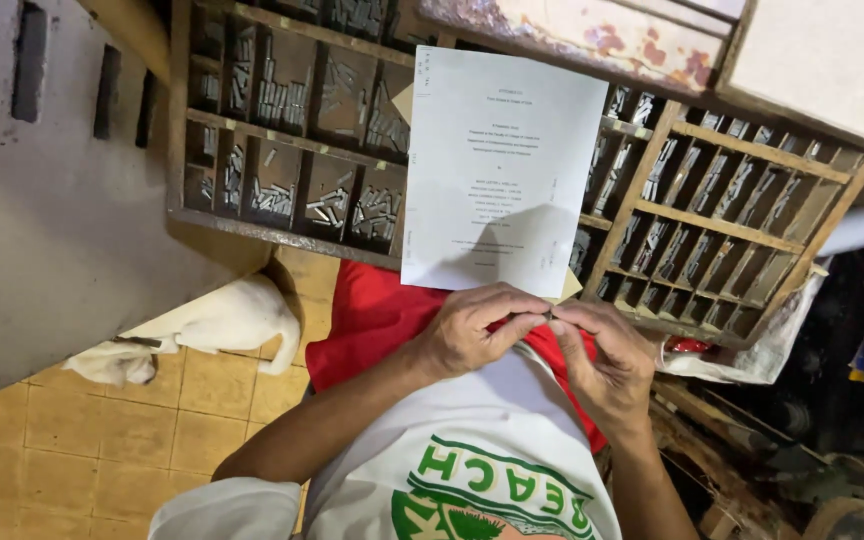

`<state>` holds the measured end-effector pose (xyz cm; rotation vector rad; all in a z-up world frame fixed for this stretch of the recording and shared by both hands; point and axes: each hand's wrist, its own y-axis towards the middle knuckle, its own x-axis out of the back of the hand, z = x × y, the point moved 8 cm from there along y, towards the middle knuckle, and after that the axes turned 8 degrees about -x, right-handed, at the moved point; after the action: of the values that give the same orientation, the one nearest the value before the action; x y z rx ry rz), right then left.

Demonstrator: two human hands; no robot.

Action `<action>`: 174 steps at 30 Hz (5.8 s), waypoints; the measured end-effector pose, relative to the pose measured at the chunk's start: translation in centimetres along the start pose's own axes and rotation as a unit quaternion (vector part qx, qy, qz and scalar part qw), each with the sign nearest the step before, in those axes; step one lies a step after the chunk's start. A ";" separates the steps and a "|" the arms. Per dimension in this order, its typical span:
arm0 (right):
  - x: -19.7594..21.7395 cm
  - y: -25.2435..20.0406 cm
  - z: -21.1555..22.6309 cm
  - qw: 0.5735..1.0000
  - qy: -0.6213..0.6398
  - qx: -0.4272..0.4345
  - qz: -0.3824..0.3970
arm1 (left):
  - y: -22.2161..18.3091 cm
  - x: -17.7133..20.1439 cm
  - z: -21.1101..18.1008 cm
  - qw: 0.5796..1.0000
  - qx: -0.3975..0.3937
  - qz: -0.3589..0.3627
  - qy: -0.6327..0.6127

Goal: Arranging individual metal type characters from a sorting tray onto a layout board, following a printed guide.

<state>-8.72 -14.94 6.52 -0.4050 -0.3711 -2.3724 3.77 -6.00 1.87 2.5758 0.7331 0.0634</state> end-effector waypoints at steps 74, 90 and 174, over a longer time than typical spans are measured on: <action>0.0 -0.4 0.4 0.996 0.079 -0.049 -0.006 | 0.4 0.0 0.2 0.989 0.073 -0.039 -0.121; 0.0 -0.7 -1.0 0.998 0.043 -0.034 -0.009 | 0.2 0.2 -0.1 0.999 0.031 0.000 -0.017; -4.0 3.0 7.6 0.987 -0.120 -0.084 0.060 | 1.0 3.9 -8.3 0.899 -0.193 0.117 0.375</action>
<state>-2.44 -11.92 12.33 -0.7753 -0.2473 -2.2491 6.23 -1.35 9.41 2.1929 0.5663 1.2024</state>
